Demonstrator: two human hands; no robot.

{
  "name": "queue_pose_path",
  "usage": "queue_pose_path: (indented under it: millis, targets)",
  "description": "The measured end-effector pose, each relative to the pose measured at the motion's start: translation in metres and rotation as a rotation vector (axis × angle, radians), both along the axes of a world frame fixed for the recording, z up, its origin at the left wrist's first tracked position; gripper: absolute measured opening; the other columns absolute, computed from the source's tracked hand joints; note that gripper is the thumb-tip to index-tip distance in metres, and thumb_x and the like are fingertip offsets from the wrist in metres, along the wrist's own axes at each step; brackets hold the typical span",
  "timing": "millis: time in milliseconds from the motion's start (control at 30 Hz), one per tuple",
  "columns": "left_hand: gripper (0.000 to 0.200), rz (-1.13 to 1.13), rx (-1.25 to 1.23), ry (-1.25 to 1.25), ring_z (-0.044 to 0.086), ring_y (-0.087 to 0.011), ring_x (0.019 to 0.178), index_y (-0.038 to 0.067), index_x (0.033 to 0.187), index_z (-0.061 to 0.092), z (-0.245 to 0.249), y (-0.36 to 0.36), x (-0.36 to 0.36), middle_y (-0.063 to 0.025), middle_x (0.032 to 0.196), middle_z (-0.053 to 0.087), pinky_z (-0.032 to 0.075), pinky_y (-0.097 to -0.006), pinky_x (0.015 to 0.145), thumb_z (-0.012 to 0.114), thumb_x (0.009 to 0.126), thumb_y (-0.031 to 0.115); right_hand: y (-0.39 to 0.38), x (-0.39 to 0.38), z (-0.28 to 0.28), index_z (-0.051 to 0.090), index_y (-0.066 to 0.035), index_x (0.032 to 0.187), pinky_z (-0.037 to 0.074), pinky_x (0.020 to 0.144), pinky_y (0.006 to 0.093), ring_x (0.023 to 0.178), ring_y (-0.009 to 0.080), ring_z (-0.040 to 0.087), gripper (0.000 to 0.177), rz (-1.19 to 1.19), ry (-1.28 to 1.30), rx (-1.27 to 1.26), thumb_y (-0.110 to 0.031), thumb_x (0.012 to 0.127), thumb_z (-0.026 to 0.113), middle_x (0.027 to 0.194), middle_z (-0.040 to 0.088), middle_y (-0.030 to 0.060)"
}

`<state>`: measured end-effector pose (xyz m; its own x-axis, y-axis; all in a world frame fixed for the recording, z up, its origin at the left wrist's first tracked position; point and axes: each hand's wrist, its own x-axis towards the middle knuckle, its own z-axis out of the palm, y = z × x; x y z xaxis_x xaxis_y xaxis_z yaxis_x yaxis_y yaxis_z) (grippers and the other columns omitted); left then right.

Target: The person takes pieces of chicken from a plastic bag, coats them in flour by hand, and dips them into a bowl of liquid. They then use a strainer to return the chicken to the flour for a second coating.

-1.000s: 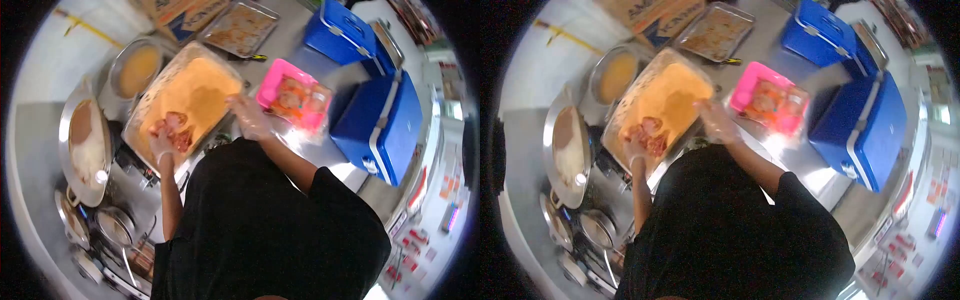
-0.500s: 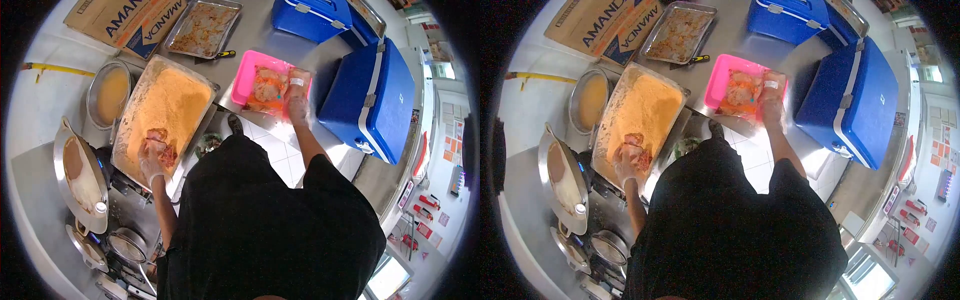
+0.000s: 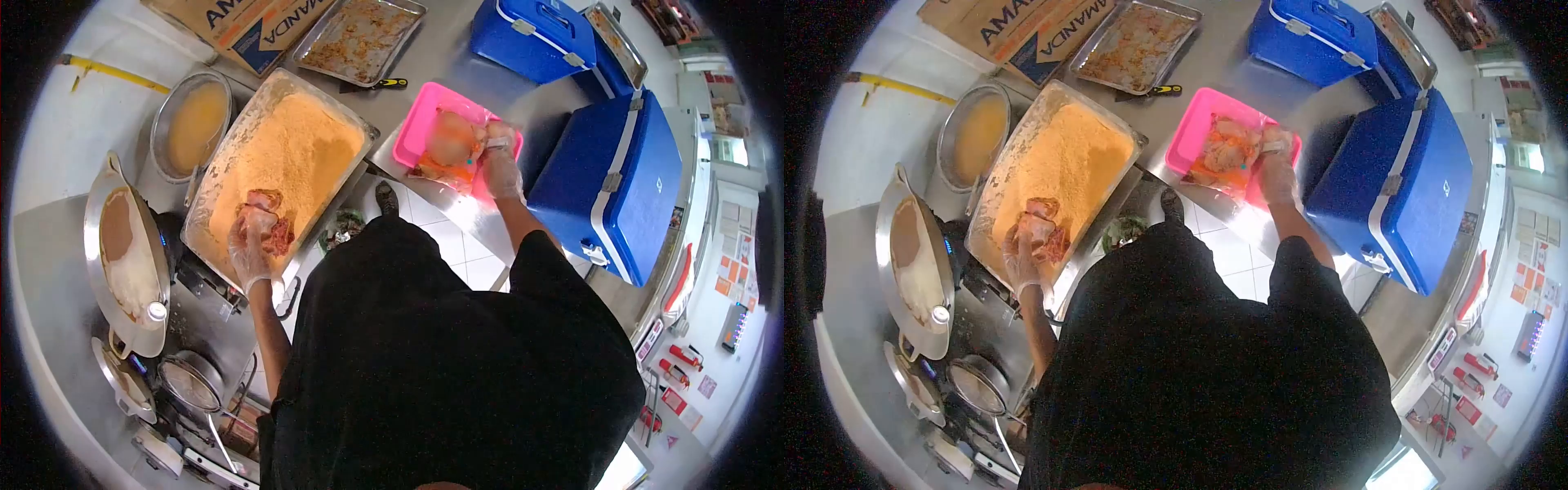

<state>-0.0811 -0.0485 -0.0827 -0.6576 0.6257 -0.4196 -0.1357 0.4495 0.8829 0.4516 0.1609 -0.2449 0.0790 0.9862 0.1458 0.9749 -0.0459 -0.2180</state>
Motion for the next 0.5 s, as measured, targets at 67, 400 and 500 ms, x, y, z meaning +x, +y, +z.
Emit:
queue_pose_path:
  millis: [67, 400, 500]
  targets:
    - [0.042, 0.047, 0.043, 0.02, 0.062, -0.0132, 0.075, 0.004, 0.13, 0.05, -0.003, -0.005, 0.002, -0.0094, 0.105, 0.061, 0.048, -0.0253, 0.055, 0.063, 0.094, 0.023, -0.003, 0.013, 0.0, 0.062, -0.008, 0.099, 0.054, 0.068, 0.0518, 0.074, 0.0403, 0.067, 0.02, 0.179, -0.176, -0.299, -0.02, 0.088, 0.052, 0.075, 0.066, 0.0189]
    - [0.043, -0.034, 0.013, 0.029, 0.06, -0.0122, 0.079, 0.003, 0.128, 0.053, 0.006, -0.005, 0.002, -0.0097, 0.105, 0.061, 0.049, -0.0259, 0.061, 0.065, 0.093, 0.025, 0.028, 0.011, 0.013, 0.063, -0.005, 0.096, 0.056, 0.063, 0.0481, 0.069, 0.0367, 0.068, 0.018, 0.138, -0.191, -0.234, -0.018, 0.09, 0.052, 0.075, 0.068, 0.0156]
    - [0.043, -0.062, 0.013, 0.011, 0.064, -0.0153, 0.085, 0.007, 0.13, 0.052, -0.003, -0.002, 0.0, -0.0114, 0.114, 0.061, 0.048, -0.0261, 0.058, 0.062, 0.093, 0.028, 0.026, 0.022, -0.001, 0.063, -0.007, 0.104, 0.056, 0.068, 0.0475, 0.075, 0.0389, 0.068, 0.024, 0.455, 0.011, 0.208, -0.023, 0.089, 0.054, 0.081, 0.069, 0.0168]
